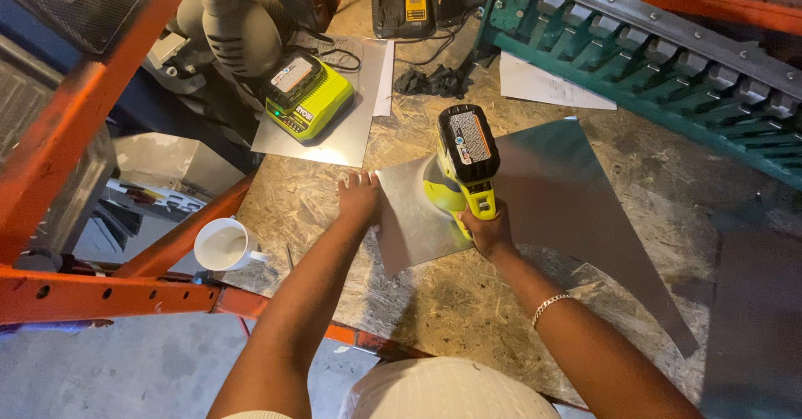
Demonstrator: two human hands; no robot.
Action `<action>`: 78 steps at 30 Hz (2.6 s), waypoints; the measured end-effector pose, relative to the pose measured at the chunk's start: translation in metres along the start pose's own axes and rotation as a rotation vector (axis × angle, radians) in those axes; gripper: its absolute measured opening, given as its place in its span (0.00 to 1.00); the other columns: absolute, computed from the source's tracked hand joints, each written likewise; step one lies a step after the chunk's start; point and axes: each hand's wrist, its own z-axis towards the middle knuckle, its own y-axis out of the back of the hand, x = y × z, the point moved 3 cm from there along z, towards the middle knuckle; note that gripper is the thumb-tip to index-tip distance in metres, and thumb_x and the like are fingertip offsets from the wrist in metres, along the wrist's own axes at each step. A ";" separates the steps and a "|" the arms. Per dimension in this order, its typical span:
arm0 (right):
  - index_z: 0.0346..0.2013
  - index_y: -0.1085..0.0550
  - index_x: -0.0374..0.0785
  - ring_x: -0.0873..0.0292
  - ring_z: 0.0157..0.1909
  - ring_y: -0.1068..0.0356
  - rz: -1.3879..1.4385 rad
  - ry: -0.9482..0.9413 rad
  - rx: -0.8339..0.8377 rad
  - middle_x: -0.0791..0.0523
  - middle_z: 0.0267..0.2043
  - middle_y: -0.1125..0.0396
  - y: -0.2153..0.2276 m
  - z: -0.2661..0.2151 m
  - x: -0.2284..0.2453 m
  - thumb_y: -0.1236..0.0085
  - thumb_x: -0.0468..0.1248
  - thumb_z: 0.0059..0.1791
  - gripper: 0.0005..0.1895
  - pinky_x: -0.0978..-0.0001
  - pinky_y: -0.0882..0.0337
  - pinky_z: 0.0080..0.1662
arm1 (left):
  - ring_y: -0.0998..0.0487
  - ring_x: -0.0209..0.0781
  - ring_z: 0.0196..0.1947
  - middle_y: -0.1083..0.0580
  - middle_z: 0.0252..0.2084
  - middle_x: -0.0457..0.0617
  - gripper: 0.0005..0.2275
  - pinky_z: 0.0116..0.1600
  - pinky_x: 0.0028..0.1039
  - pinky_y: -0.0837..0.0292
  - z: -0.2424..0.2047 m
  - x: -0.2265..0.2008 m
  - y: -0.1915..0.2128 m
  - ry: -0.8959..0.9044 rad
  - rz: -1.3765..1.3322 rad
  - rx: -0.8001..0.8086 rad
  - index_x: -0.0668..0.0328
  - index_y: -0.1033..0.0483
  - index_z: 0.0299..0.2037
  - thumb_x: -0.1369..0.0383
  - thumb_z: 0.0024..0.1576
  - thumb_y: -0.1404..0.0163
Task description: The person uses a yellow cordless orbital sander to smooth the surface of a curved metal sheet on a workbench. They hold the sheet steady with their left hand while moving the sander across the surface in overlapping passes.
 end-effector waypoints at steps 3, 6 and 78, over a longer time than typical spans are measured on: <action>0.14 0.29 0.38 0.64 0.14 0.37 -0.036 0.029 0.034 0.56 0.09 0.38 -0.007 -0.001 -0.005 0.35 0.28 0.34 0.09 0.72 0.35 0.23 | 0.40 0.71 0.70 0.34 0.68 0.63 0.25 0.64 0.64 0.44 -0.009 -0.003 0.016 -0.001 -0.023 0.013 0.63 0.36 0.68 0.68 0.59 0.56; 0.15 0.28 0.39 0.65 0.15 0.35 -0.041 0.044 0.049 0.56 0.10 0.37 -0.018 -0.003 -0.007 0.35 0.29 0.33 0.08 0.73 0.35 0.25 | 0.40 0.73 0.70 0.35 0.69 0.63 0.25 0.63 0.66 0.44 -0.013 -0.001 0.020 -0.006 -0.058 0.027 0.63 0.37 0.69 0.69 0.59 0.56; 0.17 0.30 0.32 0.63 0.24 0.35 -0.257 0.029 0.179 0.52 0.16 0.34 -0.041 -0.056 0.054 0.36 0.29 0.34 0.09 0.69 0.32 0.32 | 0.52 0.61 0.76 0.48 0.78 0.43 0.34 0.70 0.73 0.71 0.029 0.044 -0.036 -0.105 0.000 0.302 0.50 0.52 0.76 0.73 0.54 0.60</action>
